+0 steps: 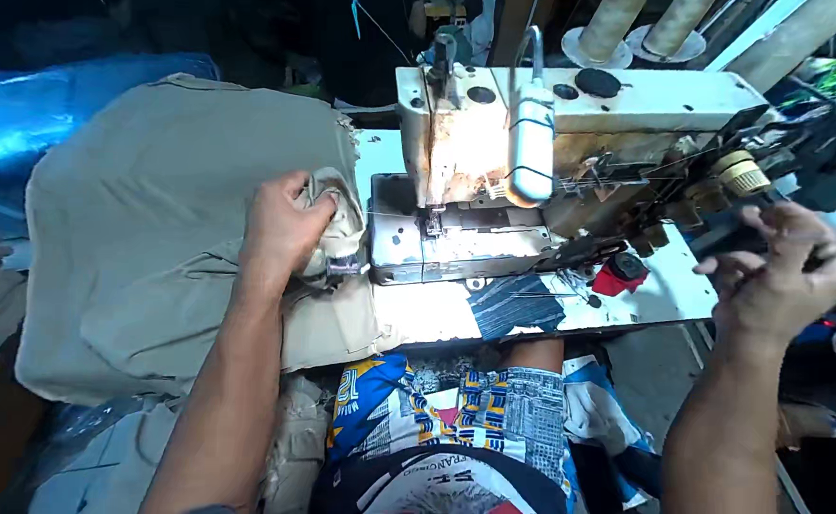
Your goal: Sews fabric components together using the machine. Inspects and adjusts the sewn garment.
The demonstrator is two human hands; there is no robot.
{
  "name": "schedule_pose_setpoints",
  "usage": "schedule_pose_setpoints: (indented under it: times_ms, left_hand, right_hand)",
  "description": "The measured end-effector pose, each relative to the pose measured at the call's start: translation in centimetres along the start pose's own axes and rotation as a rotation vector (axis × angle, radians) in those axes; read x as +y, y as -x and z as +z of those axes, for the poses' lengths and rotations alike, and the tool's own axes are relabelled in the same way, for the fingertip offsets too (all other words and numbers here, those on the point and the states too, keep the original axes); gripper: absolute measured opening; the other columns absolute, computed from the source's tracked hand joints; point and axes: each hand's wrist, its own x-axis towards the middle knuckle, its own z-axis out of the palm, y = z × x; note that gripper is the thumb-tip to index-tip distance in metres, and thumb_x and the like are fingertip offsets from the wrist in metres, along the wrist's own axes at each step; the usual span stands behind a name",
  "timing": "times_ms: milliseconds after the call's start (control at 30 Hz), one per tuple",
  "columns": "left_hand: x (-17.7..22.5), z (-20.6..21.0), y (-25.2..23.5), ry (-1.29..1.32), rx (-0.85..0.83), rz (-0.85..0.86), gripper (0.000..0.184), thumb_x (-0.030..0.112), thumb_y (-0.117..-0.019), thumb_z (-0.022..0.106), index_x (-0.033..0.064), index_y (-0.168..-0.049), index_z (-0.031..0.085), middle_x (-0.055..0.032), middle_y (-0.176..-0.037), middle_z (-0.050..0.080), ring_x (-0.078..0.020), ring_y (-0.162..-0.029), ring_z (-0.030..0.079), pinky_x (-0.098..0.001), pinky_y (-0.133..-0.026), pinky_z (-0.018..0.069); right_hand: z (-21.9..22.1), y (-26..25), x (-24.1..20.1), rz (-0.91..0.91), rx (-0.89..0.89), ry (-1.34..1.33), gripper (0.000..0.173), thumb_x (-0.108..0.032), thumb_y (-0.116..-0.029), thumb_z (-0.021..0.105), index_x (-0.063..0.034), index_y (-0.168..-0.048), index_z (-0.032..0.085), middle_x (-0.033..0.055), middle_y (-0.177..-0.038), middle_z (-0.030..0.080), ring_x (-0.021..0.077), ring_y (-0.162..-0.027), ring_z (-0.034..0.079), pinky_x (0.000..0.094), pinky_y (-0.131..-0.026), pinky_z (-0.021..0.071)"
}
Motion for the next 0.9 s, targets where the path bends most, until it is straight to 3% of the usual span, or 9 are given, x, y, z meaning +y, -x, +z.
schedule_pose_setpoints:
  times_ms: [167, 267, 400, 433, 500, 600, 700, 767, 900]
  left_hand:
    - [0.0, -0.8, 3.6, 0.133, 0.054, 0.032, 0.032, 0.034, -0.094, 0.071, 0.018, -0.121, 0.072, -0.0049, -0.106, 0.076, -0.0166, -0.096, 0.073, -0.0522, -0.087, 0.0595]
    - [0.4, -0.6, 5.2, 0.167, 0.078, 0.06, 0.033, 0.03, -0.0929, 0.072, 0.0193, -0.124, 0.071, -0.0033, -0.104, 0.076, -0.0122, -0.09, 0.073, -0.0445, -0.082, 0.0613]
    - [0.8, -0.5, 8.1, 0.185, 0.059, 0.056, 0.034, 0.025, -0.0958, 0.071, 0.0267, -0.129, 0.068, -0.0067, -0.102, 0.076, -0.0216, -0.079, 0.072, -0.0505, -0.068, 0.0593]
    - [0.8, -0.4, 8.2, 0.179, 0.06, 0.055, 0.033, 0.025, -0.0956, 0.071, 0.0275, -0.129, 0.068, -0.0057, -0.1, 0.076, -0.0206, -0.077, 0.072, -0.0495, -0.065, 0.0591]
    - [0.8, -0.1, 8.2, 0.177, 0.057, 0.062, 0.033, 0.026, -0.0954, 0.071, 0.0268, -0.128, 0.069, -0.0025, -0.103, 0.076, -0.0161, -0.08, 0.073, -0.0464, -0.068, 0.0608]
    - [0.9, 0.2, 8.6, 0.189, 0.049, 0.082, 0.033, 0.024, -0.0943, 0.07, 0.025, -0.128, 0.069, 0.0014, -0.104, 0.076, -0.0107, -0.083, 0.073, -0.0407, -0.071, 0.0618]
    - [1.0, 0.2, 9.0, 0.209, 0.044, 0.084, 0.034, 0.023, -0.0928, 0.07, 0.0242, -0.127, 0.069, 0.0032, -0.104, 0.076, -0.0088, -0.084, 0.072, -0.0378, -0.072, 0.0623]
    - [1.0, 0.3, 9.4, 0.207, 0.043, 0.086, 0.035, 0.022, -0.0919, 0.071, 0.0243, -0.127, 0.069, 0.0041, -0.105, 0.075, -0.008, -0.087, 0.072, -0.0374, -0.075, 0.0621]
    - [0.9, 0.4, 9.9, 0.18, 0.046, 0.084, 0.036, 0.022, -0.0912, 0.071, 0.0265, -0.127, 0.069, 0.0063, -0.108, 0.075, -0.0063, -0.091, 0.072, -0.0366, -0.077, 0.0628]
  right_hand:
    - [1.4, 7.3, 0.2, -0.099, 0.162, 0.06, 0.018, -0.014, -0.107, 0.05, 0.0011, -0.11, 0.059, 0.0038, -0.091, 0.071, 0.0114, -0.051, 0.062, 0.0291, -0.044, 0.0561]
    - [3.7, 11.4, -0.8, -0.103, -0.049, 0.19, 0.018, -0.015, -0.1045, 0.054, -0.0021, -0.1, 0.066, -0.0044, -0.077, 0.063, 0.0036, -0.06, 0.058, 0.025, -0.055, 0.0541]
    - [8.7, 15.7, -3.3, 0.044, -0.637, 0.204, 0.039, -0.04, -0.1025, 0.06, -0.0053, -0.12, 0.065, 0.0007, -0.084, 0.067, 0.0087, -0.069, 0.063, 0.0307, -0.06, 0.0567]
    - [10.1, 16.1, -3.5, 0.045, -0.74, 0.158, 0.045, -0.045, -0.1048, 0.054, -0.0057, -0.125, 0.063, 0.0016, -0.09, 0.066, 0.0102, -0.075, 0.063, 0.0325, -0.064, 0.0569]
    - [12.9, 16.2, -4.2, -0.033, -0.848, 0.073, 0.043, -0.039, -0.1102, 0.041, -0.0049, -0.124, 0.064, 0.0041, -0.105, 0.068, 0.0112, -0.093, 0.065, 0.0334, -0.081, 0.0575]
    - [17.4, 15.6, -5.3, -0.235, -0.815, 0.15, 0.033, -0.027, -0.1091, 0.047, -0.0105, -0.122, 0.072, 0.0021, -0.104, 0.069, 0.011, -0.095, 0.065, 0.0332, -0.083, 0.0561]
    - [21.4, 14.6, -6.3, -0.446, -0.747, 0.366, 0.032, -0.034, -0.1038, 0.058, -0.0133, -0.124, 0.073, 0.0039, -0.108, 0.071, 0.0168, -0.101, 0.068, 0.0388, -0.085, 0.0576]
    - [23.5, 14.0, -7.0, -0.517, -0.761, 0.473, 0.038, -0.041, -0.1034, 0.054, -0.0123, -0.122, 0.071, 0.0059, -0.101, 0.068, 0.0221, -0.097, 0.066, 0.0418, -0.077, 0.0558]
    - [26.0, 13.6, -7.3, -0.607, -0.704, 0.507, 0.026, -0.031, -0.101, 0.059, -0.0105, -0.111, 0.071, 0.0058, -0.087, 0.062, 0.0248, -0.085, 0.063, 0.0423, -0.069, 0.0513]
